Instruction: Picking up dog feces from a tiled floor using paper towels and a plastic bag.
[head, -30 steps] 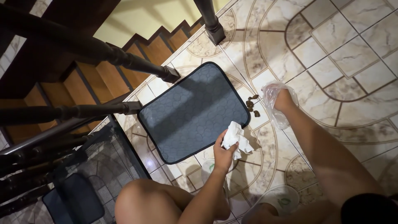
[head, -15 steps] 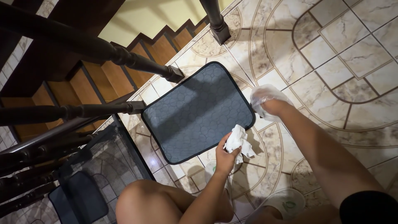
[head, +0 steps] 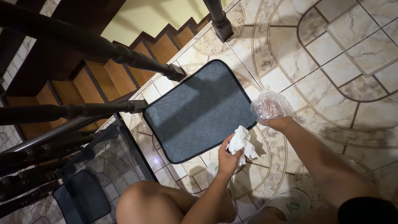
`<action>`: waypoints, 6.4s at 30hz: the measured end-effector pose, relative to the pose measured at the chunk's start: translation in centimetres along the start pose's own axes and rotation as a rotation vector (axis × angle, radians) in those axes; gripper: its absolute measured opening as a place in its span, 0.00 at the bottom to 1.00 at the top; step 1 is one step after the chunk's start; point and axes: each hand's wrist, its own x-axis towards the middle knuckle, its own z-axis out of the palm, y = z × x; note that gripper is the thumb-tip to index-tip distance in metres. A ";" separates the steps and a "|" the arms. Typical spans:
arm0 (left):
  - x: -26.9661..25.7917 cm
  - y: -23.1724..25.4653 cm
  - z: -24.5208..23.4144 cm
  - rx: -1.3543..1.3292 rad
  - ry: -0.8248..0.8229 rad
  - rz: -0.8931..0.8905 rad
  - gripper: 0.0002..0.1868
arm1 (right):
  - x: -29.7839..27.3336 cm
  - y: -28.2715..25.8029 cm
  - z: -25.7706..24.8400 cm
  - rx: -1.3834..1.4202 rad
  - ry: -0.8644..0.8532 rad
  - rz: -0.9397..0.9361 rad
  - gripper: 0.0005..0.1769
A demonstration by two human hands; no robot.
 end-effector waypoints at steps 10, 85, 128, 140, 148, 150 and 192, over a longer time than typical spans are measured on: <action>0.0 0.7 0.0 -0.027 0.003 -0.020 0.33 | -1.8 -4.5 -5.4 0.062 0.135 -0.052 0.13; 19.2 -14.1 9.3 1.453 -0.516 0.765 0.21 | -14.4 8.6 -4.1 1.957 0.590 0.478 0.18; -7.7 25.7 12.7 0.375 -0.201 0.476 0.19 | -24.5 -10.7 -19.3 2.164 0.728 0.308 0.14; -29.0 52.9 14.7 0.457 -0.185 0.819 0.18 | -35.3 -37.3 -42.7 2.253 0.565 0.162 0.26; -35.3 62.9 9.8 0.625 -0.122 1.020 0.15 | -38.1 -46.9 -50.6 2.124 0.476 0.019 0.30; -36.3 64.1 8.5 0.669 -0.125 1.046 0.15 | -38.0 -48.1 -51.2 2.084 0.462 -0.033 0.30; -52.7 46.7 -26.4 -1.455 0.487 0.483 0.18 | -31.8 -86.0 -36.9 1.436 -1.075 -0.430 0.39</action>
